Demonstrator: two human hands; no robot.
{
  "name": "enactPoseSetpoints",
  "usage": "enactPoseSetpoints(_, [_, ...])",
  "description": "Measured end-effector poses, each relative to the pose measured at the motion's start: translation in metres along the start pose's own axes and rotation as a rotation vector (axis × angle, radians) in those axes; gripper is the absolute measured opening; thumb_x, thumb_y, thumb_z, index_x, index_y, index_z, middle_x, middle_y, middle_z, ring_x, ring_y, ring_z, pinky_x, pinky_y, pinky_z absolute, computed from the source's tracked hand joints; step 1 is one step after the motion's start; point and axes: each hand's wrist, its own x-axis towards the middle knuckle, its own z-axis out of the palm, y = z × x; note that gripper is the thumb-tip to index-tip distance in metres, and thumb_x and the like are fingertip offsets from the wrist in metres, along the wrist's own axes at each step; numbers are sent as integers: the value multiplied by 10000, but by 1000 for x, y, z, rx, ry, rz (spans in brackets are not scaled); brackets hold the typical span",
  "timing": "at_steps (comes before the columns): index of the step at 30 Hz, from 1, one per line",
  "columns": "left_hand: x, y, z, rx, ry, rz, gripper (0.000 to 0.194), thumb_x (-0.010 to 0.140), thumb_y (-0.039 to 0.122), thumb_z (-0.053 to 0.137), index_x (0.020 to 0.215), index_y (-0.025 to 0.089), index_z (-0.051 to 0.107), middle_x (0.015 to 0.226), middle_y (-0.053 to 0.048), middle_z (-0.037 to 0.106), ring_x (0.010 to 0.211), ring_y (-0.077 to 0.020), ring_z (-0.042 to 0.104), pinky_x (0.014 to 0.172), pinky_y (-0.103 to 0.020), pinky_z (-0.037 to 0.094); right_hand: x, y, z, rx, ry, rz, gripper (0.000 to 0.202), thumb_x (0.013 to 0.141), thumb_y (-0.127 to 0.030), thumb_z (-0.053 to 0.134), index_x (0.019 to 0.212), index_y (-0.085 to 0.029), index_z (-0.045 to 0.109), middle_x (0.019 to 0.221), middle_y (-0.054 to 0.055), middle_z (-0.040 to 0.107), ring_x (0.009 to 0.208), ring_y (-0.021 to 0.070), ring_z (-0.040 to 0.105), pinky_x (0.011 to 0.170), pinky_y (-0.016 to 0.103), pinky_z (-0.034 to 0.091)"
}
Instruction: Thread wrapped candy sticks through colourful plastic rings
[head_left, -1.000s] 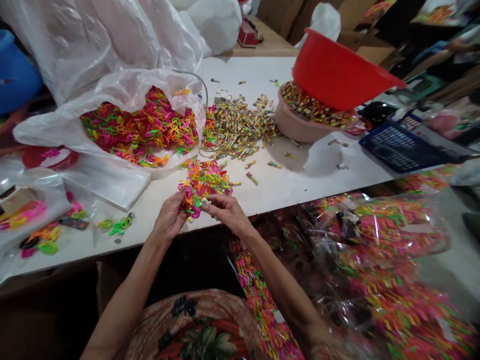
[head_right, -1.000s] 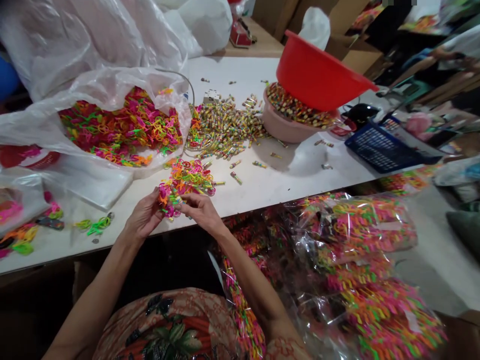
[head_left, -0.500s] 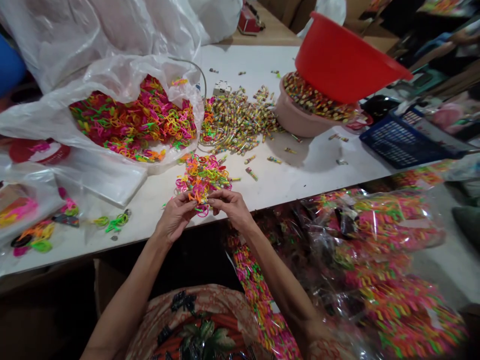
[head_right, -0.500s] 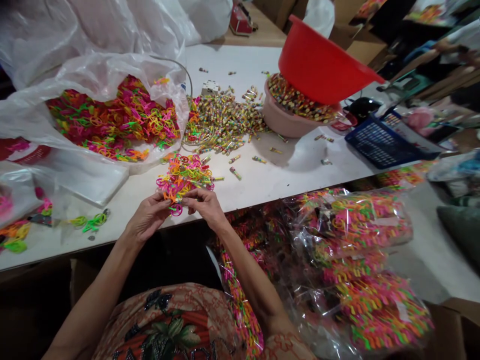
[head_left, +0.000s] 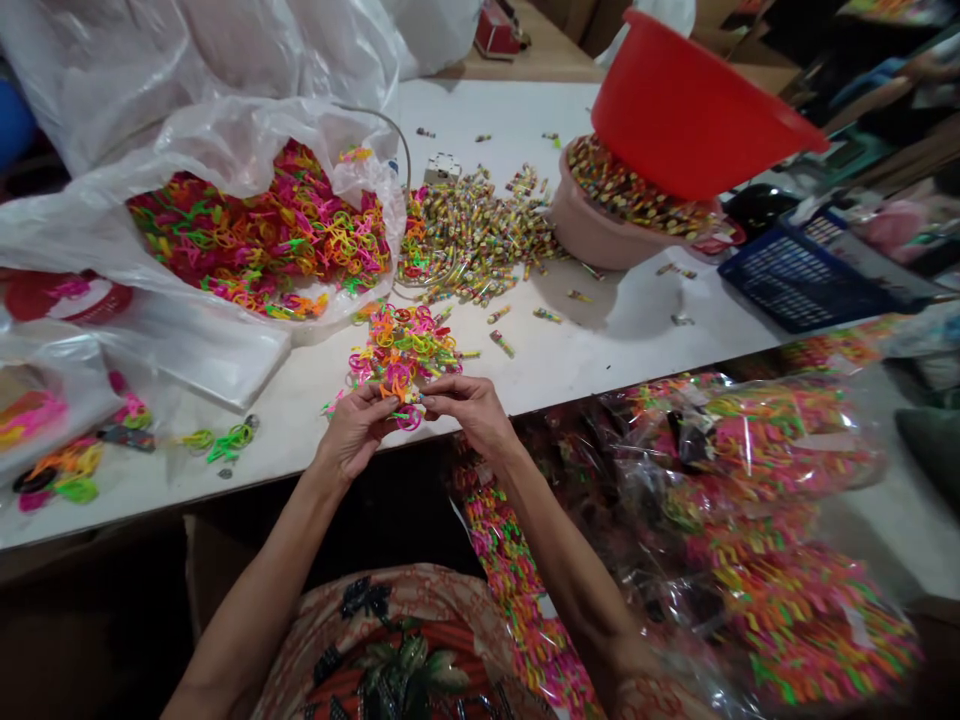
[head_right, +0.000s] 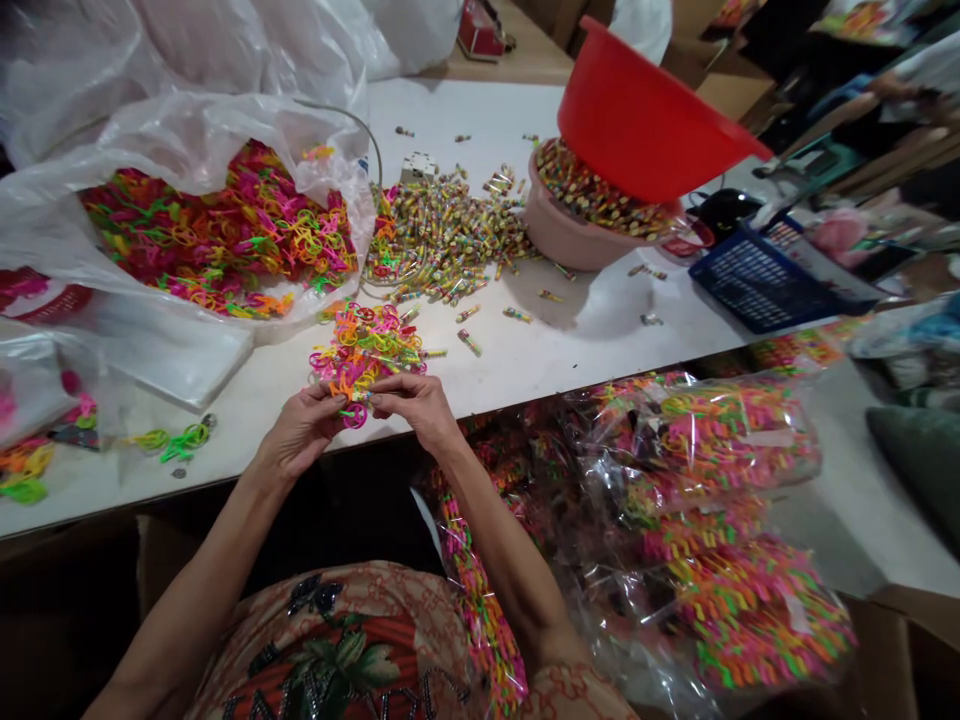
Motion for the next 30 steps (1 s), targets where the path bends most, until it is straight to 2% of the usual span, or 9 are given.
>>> enactPoseSetpoints(6, [-1, -3, -2, 99, -16, -4, 402, 441, 210, 891, 737, 127, 633, 662, -11, 687, 571, -123, 632, 561, -248, 547, -1, 2, -1, 10, 6, 47, 325, 456, -360, 891, 669, -167, 740, 559, -18, 650, 480, 108, 594, 546, 267, 522])
enactPoseSetpoints(12, [5, -8, 5, 169, 70, 173, 423, 443, 263, 886, 754, 136, 629, 659, 4, 664, 575, -117, 609, 561, -238, 510, -7, -6, 3, -253, 81, -197, 263, 574, -387, 848, 718, -184, 760, 712, 22, 682, 618, 140, 633, 608, 294, 562])
enactPoseSetpoints(16, [19, 0, 16, 260, -37, 192, 372, 515, 338, 855, 748, 142, 641, 656, -10, 655, 571, -131, 592, 573, -263, 501, 12, -11, -4, -239, 82, -186, 298, 568, -408, 842, 736, -176, 760, 640, 12, 672, 556, 143, 613, 584, 314, 554])
enactPoseSetpoints(19, [43, 26, 18, 522, -13, 455, 275, 665, 323, 761, 880, 168, 687, 861, -51, 691, 778, -184, 627, 706, -293, 502, 39, -17, -18, -290, 133, -265, 295, 623, -417, 801, 787, -176, 761, 702, 26, 702, 635, 160, 629, 634, 319, 542])
enactPoseSetpoints(22, [80, 72, 3, 1011, 190, 761, 202, 778, 194, 606, 961, 194, 689, 1119, -96, 648, 1050, -252, 569, 901, -361, 428, 65, -27, -44, -559, 114, -336, 283, 715, -391, 720, 904, -184, 759, 914, 62, 726, 805, 195, 646, 710, 329, 523])
enactPoseSetpoints(24, [105, 103, -13, 1412, 293, 727, 223, 750, 75, 531, 877, 173, 686, 1110, -137, 648, 1122, -308, 522, 990, -446, 330, 75, -34, -66, -861, 152, -326, 296, 756, -321, 673, 1011, -186, 737, 1071, 82, 697, 859, 201, 641, 755, 336, 508])
enactPoseSetpoints(26, [126, 127, -29, 1675, 303, 586, 160, 678, 38, 560, 705, 167, 649, 972, -146, 675, 1107, -350, 516, 996, -490, 283, 78, -39, -87, -1183, 271, -226, 326, 790, -250, 625, 1097, -170, 701, 1145, 110, 660, 877, 205, 635, 784, 336, 487])
enactPoseSetpoints(28, [139, 140, -39, 1737, 303, 518, 153, 610, 35, 615, 549, 167, 566, 786, -140, 667, 1040, -373, 541, 975, -504, 286, 77, -41, -102, -1437, 355, -60, 311, 814, -191, 585, 1103, -138, 686, 1132, 146, 648, 912, 224, 630, 786, 328, 465])
enactPoseSetpoints(30, [145, 146, -44, 1708, 314, 527, 190, 600, 66, 644, 504, 174, 520, 705, -129, 649, 996, -368, 555, 955, -494, 308, 75, -39, -110, -1579, 356, 64, 242, 827, -145, 550, 1017, -125, 698, 1096, 164, 652, 947, 241, 625, 770, 318, 447])
